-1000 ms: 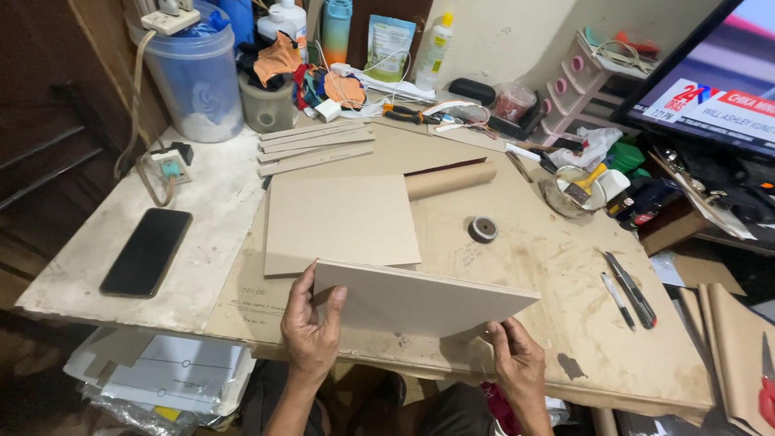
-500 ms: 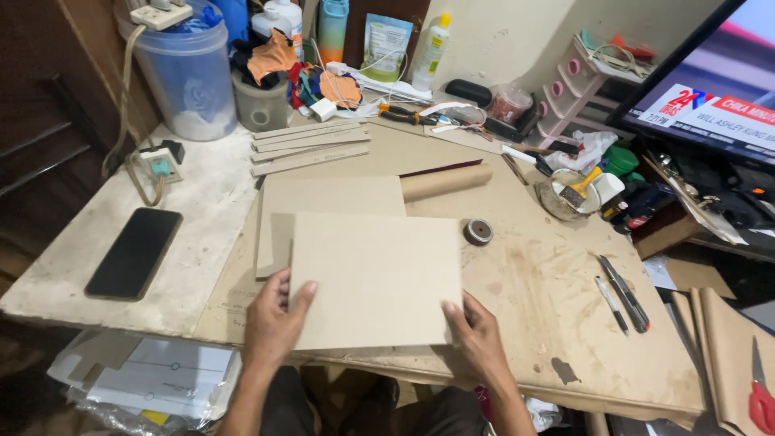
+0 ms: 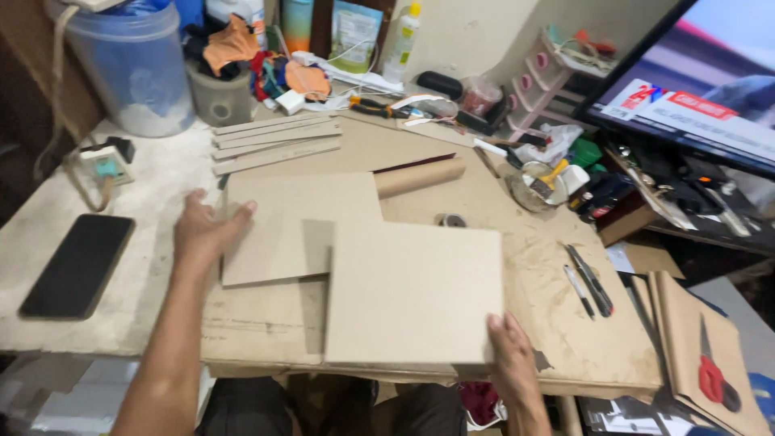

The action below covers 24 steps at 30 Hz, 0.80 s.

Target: The person assembles a small cardboard box by folding and aligning the flaps. They then use a pen to mark the edges of the assembled box. The workspace is cluttered with tools and materials.

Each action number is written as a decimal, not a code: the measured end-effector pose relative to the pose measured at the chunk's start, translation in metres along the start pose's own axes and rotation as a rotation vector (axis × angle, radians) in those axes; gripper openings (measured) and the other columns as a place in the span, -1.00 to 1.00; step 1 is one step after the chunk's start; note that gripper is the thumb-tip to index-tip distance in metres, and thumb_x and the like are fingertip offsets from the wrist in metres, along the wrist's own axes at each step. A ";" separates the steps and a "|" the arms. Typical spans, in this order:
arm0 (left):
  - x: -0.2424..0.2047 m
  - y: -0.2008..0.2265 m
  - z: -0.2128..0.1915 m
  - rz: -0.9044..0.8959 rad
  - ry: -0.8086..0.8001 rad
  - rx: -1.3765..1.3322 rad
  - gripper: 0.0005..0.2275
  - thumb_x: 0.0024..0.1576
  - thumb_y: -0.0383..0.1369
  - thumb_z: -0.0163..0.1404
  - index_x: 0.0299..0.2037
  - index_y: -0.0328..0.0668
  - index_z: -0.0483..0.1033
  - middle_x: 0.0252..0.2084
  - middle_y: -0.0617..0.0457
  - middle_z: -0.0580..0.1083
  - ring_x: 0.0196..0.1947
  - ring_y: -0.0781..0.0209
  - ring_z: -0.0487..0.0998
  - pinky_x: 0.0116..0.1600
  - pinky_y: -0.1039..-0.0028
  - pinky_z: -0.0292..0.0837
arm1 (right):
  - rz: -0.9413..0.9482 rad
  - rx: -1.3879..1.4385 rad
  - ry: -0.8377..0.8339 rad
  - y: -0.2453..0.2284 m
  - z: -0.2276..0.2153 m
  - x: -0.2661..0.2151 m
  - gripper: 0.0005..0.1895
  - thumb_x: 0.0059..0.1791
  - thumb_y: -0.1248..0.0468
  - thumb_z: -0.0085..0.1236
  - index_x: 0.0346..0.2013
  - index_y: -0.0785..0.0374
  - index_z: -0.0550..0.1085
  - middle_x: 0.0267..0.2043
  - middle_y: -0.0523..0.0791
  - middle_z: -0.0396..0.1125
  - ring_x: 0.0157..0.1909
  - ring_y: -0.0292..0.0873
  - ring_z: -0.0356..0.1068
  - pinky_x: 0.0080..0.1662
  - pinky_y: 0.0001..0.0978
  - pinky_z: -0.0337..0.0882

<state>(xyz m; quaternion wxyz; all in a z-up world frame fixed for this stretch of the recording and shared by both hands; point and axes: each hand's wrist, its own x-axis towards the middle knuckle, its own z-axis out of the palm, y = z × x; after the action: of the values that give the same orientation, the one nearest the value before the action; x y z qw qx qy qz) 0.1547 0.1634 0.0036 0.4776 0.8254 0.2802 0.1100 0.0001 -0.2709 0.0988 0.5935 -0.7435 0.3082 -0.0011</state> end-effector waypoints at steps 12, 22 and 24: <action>0.033 0.039 0.010 -0.188 -0.092 0.264 -0.09 -0.20 0.09 0.37 0.29 -0.29 0.26 0.29 -0.23 0.39 0.26 -0.28 0.42 0.23 0.09 0.37 | -0.257 0.658 -0.031 0.119 -0.119 0.087 -0.59 0.09 0.19 0.00 0.23 0.23 0.36 0.11 0.02 0.42 0.02 -0.08 0.40 -0.01 -0.24 0.41; -0.024 0.049 -0.016 -0.190 -0.216 -0.474 -0.66 0.15 -0.23 0.16 0.10 -0.11 0.53 -0.07 0.13 0.58 -0.13 0.27 0.60 -0.02 0.41 0.49 | -0.287 0.686 0.005 0.149 -0.137 0.103 -0.54 0.11 0.19 -0.04 0.28 0.30 0.33 0.12 0.07 0.41 0.00 -0.04 0.41 0.00 -0.24 0.41; -0.013 0.022 -0.007 0.072 -0.328 -0.730 -0.73 0.26 -0.37 0.02 0.16 -0.11 0.41 0.10 0.00 0.53 0.03 0.17 0.56 0.14 0.39 0.49 | -0.354 0.673 0.106 0.148 -0.144 0.112 -0.84 0.16 0.18 0.01 -0.10 0.19 0.32 -0.05 -0.01 0.40 -0.07 -0.08 0.41 -0.05 -0.25 0.47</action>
<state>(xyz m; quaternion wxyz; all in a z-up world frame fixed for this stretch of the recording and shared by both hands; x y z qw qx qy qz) 0.1489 0.1523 0.0269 0.7736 0.6174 0.1138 0.0855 -0.0299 -0.4647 -0.0301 0.7782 -0.5478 0.1876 -0.2432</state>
